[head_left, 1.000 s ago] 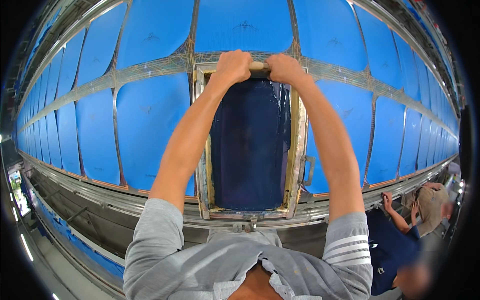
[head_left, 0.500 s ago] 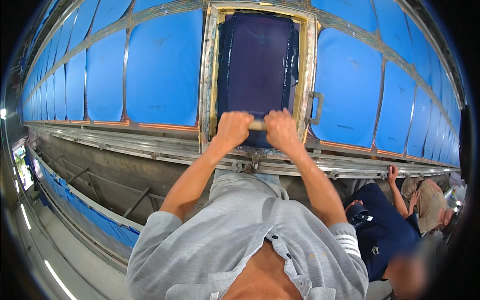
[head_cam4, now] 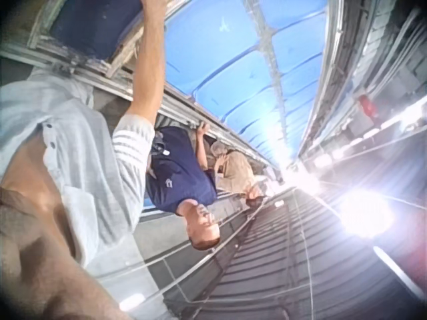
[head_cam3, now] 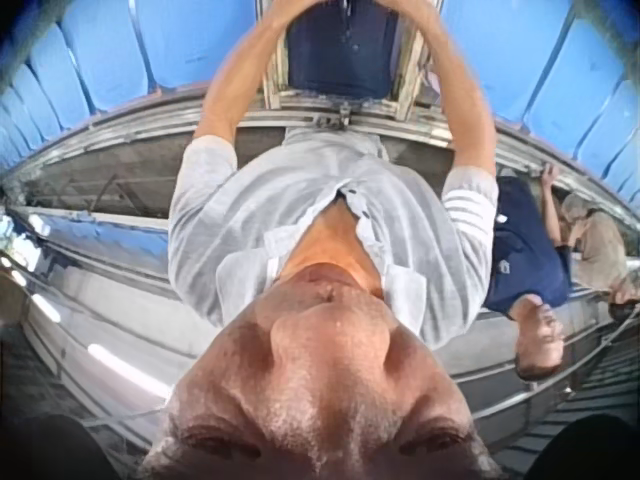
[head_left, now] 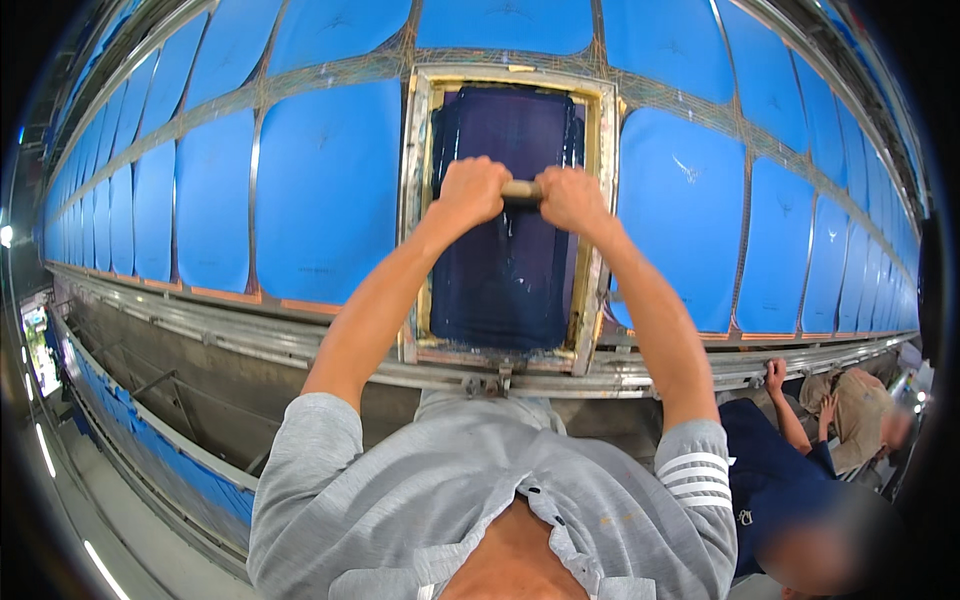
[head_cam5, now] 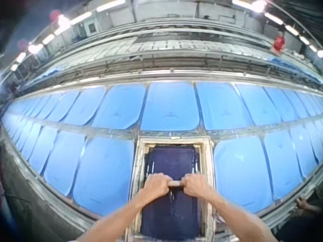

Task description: The person repeatedly uses a squeegee to spread dark ink across a screen-printing frame mounted on a conveyor. A coworker occasionally adds more ink to the frame. The person maintains consistent pressure and motion throughout the process.

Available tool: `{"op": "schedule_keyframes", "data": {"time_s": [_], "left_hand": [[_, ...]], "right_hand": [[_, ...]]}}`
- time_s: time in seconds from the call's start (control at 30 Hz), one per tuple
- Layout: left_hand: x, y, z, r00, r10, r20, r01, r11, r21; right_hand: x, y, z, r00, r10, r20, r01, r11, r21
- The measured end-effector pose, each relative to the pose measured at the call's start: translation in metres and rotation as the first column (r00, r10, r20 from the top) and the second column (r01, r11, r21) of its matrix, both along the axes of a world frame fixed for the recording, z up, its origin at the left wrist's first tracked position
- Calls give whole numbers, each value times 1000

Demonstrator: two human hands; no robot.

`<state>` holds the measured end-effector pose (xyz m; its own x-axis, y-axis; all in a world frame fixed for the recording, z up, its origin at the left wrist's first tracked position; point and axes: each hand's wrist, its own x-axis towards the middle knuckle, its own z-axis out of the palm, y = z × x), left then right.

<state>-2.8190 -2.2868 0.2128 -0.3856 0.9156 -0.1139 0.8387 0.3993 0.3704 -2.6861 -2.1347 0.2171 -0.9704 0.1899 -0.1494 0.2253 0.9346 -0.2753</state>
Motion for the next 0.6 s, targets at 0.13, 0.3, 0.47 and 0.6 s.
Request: {"op": "schedule_keyframes", "data": {"time_s": [0.13, 0.3, 0.47, 0.6], "left_hand": [[-73, 71, -2, 1000, 20, -19, -20, 1000, -6], [-132, 123, -11, 995, 22, -95, -16, 998, 58], [-120, 115, -4, 995, 9, -100, -10, 1000, -16], [-56, 46, 1, 1000, 25, -10, -25, 998, -57]], "right_hand": [[-78, 73, -10, 994, -67, 89, 68, 998, -3], [-137, 123, -2, 993, -71, 94, 71, 997, 7], [-130, 112, -7, 991, -100, 87, 100, 995, -4], [-61, 43, -9, 999, -4, -33, 3, 1000, -25]]}}
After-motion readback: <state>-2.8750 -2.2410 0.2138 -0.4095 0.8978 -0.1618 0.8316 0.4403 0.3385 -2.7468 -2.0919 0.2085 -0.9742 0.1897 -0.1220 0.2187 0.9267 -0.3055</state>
